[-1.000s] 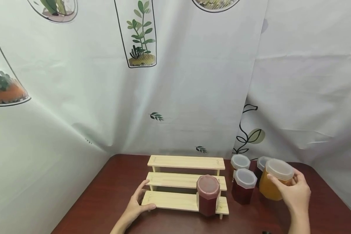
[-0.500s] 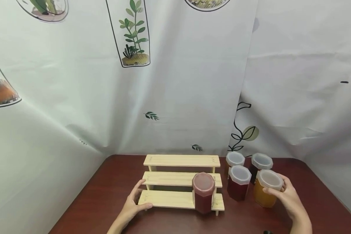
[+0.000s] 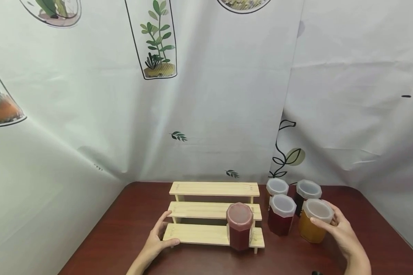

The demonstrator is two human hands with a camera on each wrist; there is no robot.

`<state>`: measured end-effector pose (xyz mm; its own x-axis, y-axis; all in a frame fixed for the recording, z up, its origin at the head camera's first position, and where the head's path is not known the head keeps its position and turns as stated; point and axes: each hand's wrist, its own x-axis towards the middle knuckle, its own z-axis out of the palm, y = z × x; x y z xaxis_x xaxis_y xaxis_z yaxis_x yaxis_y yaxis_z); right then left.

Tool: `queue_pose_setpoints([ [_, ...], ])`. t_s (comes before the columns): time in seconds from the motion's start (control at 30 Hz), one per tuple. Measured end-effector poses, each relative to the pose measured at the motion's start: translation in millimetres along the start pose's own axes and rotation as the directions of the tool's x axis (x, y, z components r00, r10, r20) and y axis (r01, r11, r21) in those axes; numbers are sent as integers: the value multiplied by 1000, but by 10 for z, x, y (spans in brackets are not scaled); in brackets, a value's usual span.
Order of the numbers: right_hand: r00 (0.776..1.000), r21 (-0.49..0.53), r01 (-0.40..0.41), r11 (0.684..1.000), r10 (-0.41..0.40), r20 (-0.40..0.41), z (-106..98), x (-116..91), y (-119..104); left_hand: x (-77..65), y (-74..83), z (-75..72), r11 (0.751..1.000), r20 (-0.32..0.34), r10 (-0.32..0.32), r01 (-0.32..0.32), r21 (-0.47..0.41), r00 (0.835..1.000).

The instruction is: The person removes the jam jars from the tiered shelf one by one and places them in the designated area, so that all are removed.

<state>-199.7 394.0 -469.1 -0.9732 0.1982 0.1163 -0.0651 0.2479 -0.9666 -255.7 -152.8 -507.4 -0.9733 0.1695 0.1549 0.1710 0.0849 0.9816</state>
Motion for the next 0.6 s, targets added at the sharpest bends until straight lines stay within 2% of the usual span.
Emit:
queue_pose_setpoints([
  [0.13, 996, 140, 91, 986, -89, -23, 35, -11, -100, -5, 7, 1, 1000, -4, -17, 17, 2, 1000],
  [0.27, 983, 159, 170, 973, -157, -93, 132, -30, -271, -13, 6, -11, 1000, -5, -21, 21, 3, 1000],
  [0.4, 971, 200, 193, 961, -157, -180, 235, -55, -474, -19, 9, -21, 1000, -4, -26, 26, -1, 1000],
  [0.5, 954, 231, 232, 945, -174, -246, 307, -83, -638, -12, 14, -22, 1000, 11, -26, 26, -3, 1000],
  [0.6, 929, 283, 316, 905, -236, -284, 384, -104, -803, -2, 20, -17, 1000, 37, -17, 17, -4, 999],
])
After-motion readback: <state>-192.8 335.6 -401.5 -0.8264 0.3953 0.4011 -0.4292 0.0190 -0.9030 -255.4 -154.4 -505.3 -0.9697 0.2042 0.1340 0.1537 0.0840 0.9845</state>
